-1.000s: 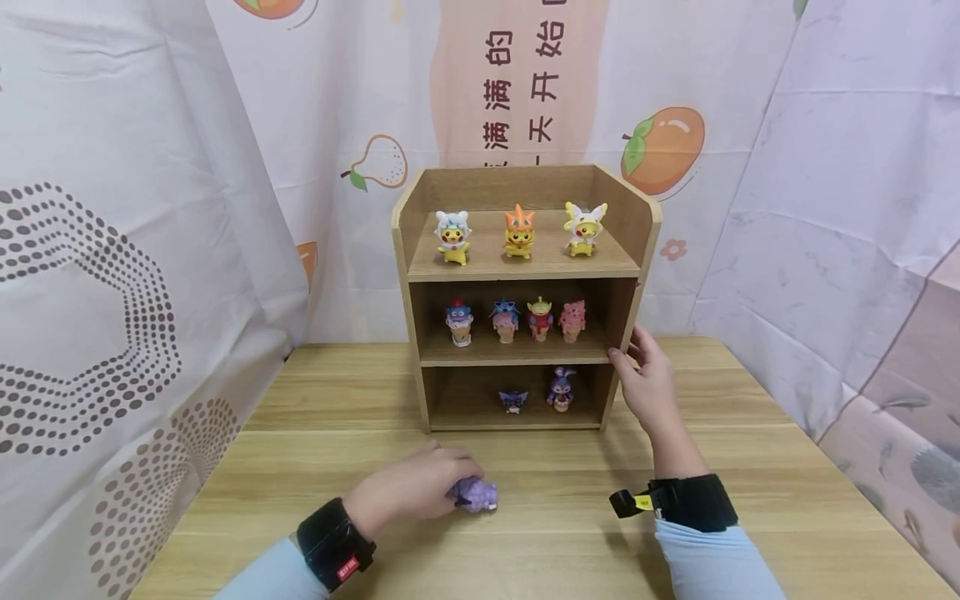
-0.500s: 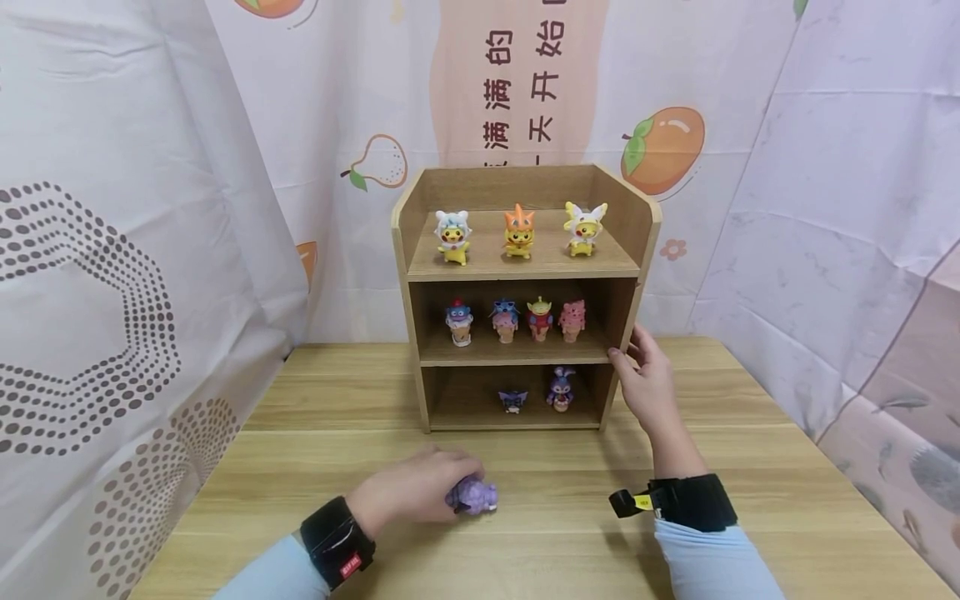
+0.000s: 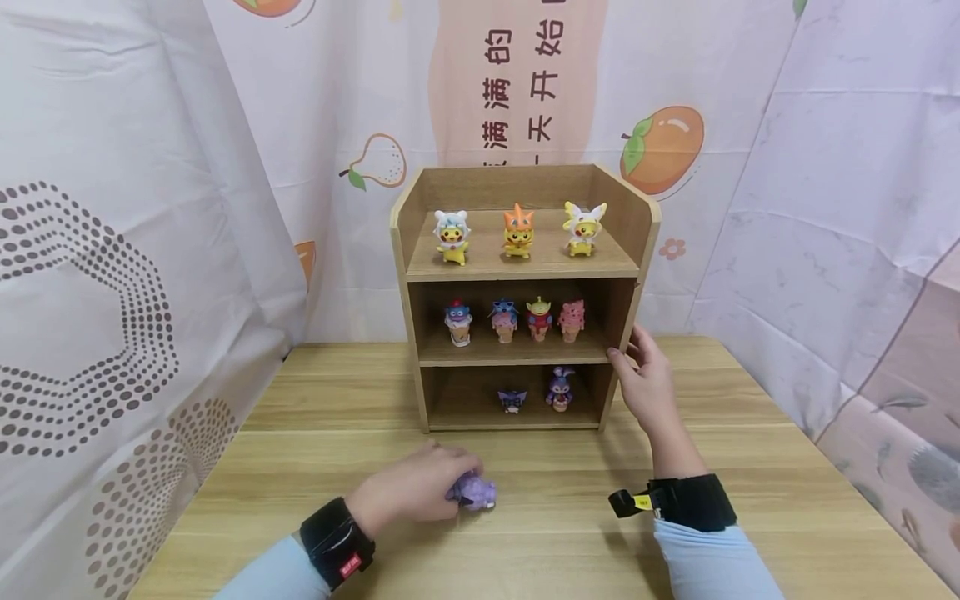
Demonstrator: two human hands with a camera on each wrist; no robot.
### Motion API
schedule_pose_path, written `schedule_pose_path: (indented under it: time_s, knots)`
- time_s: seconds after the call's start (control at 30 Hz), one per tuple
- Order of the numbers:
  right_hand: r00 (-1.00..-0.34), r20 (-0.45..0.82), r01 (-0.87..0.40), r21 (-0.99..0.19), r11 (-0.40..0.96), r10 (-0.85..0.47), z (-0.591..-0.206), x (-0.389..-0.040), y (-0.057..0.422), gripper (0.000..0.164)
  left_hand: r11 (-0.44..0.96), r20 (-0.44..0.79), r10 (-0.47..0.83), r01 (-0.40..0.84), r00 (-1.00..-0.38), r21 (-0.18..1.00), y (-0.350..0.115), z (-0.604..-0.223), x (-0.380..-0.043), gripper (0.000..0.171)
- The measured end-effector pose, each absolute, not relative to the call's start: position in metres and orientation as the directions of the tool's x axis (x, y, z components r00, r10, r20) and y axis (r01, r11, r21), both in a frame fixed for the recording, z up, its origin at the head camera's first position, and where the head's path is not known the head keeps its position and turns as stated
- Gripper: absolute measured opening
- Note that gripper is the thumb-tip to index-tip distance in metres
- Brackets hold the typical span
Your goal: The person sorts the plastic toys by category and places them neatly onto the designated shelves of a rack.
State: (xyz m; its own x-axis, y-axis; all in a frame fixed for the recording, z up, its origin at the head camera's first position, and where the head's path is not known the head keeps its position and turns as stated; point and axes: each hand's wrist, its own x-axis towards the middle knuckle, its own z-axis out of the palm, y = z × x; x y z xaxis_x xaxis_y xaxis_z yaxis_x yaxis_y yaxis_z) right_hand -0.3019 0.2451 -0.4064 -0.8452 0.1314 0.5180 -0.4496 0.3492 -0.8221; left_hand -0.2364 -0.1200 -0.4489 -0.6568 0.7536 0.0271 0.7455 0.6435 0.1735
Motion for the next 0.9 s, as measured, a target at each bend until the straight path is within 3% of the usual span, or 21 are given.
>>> schedule_pose_path:
  time_s: [0.4, 0.9]
  knots:
    - [-0.845, 0.518, -0.447, -0.818, 0.362, 0.128, -0.4067, -0.3022, 0.2454, 0.054, 0.602, 0.107, 0.771, 0.773, -0.628, 0.202, -0.1206, -0.4427, -0.2381, 0.043]
    - [-0.851, 0.509, -0.438, -0.824, 0.360, 0.127, -0.4055, -0.3022, 0.2459, 0.054, 0.516, 0.172, 0.783, 0.779, -0.597, 0.356, -0.1241, -0.4437, -0.2407, 0.035]
